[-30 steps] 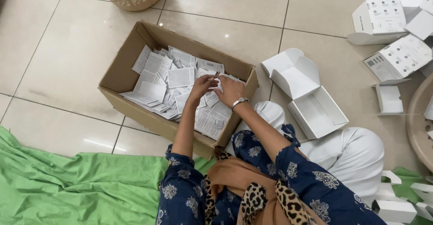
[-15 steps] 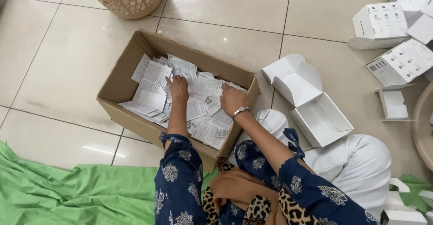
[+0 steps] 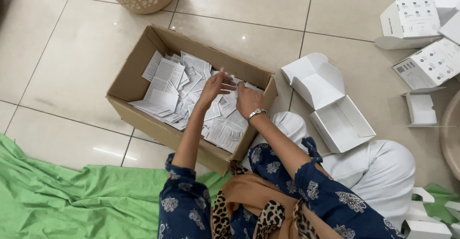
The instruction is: The person packs electronic items and leaflets into small white product boxes while sitting on the floor.
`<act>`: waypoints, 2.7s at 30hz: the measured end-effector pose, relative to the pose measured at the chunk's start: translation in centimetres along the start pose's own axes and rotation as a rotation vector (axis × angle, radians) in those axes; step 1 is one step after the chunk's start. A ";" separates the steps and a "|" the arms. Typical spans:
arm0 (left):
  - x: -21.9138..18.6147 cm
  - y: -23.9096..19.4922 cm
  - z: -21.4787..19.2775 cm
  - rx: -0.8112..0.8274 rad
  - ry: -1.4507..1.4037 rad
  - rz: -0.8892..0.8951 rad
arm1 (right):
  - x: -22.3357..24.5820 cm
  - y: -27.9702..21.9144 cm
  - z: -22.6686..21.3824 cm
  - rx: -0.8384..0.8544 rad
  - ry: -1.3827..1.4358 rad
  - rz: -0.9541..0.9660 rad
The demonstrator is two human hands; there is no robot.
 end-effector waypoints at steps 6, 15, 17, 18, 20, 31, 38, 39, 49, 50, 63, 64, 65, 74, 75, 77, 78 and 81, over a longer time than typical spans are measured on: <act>0.4 1.2 2.2 -0.037 1.345 0.515 | -0.2 -0.2 -1.3 -0.168 0.048 0.068; 13.1 7.5 -2.4 0.146 1.494 0.421 | -0.4 -0.2 -1.6 -0.198 0.113 0.109; 12.2 7.2 -2.7 0.075 1.452 0.445 | -0.5 -0.2 -1.9 -0.211 0.112 0.114; 11.6 7.0 -2.9 0.004 1.410 0.463 | -0.6 -0.3 -2.0 -0.222 0.114 0.117; 8.9 6.0 -3.9 -0.090 1.254 0.476 | -0.7 -0.6 -2.2 -0.239 0.132 0.121; 0.2 -2.4 -3.8 -0.150 -0.332 0.082 | -0.5 -0.5 -2.3 -0.250 0.217 0.108; -1.3 -3.4 0.9 0.154 -0.218 0.073 | -0.1 -1.4 -4.2 -0.289 0.305 0.060; -1.1 -3.1 0.7 0.152 -0.192 0.086 | 0.0 -1.3 -4.4 -0.308 0.309 0.036; 3.8 -0.8 -3.4 -0.139 0.153 0.160 | -0.5 -0.7 -2.1 -0.232 0.214 0.070; 3.8 -1.0 -2.9 -0.147 0.489 0.184 | -0.6 -0.7 -2.2 -0.252 0.207 0.084; 2.9 -1.8 -3.8 -0.395 1.613 0.074 | -0.9 -1.1 -2.0 -0.354 0.206 0.135; 3.0 -2.1 -4.4 -0.393 1.615 0.070 | -0.9 -1.2 -2.0 -0.351 0.208 0.136; 2.1 -2.6 -5.2 -0.506 1.546 0.155 | -0.8 -1.2 -2.2 -0.350 0.206 0.128; 2.0 -2.9 -1.9 -0.137 1.115 0.177 | -0.9 -1.1 -2.2 -0.355 0.234 0.127; 3.5 -2.7 -0.7 0.081 1.039 0.119 | -0.8 -1.1 -2.1 -0.360 0.235 0.118; 4.0 -4.2 2.0 0.206 1.053 -0.030 | -0.8 -1.1 -1.9 -0.363 0.235 0.117; 4.8 -5.3 3.3 0.331 1.062 -0.176 | -0.8 -1.1 -1.7 -0.368 0.236 0.113; 7.4 -6.6 4.9 0.560 1.268 -0.473 | -0.8 -1.0 -2.0 -0.370 0.240 0.111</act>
Point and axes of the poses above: each hand's wrist, its own y-axis towards the middle knuckle, its own z-axis out of the palm, x = y × z, the point moved 6 cm from there along y, towards the middle knuckle, and after that the axes turned 15 degrees about -y, right-handed, at the moved point
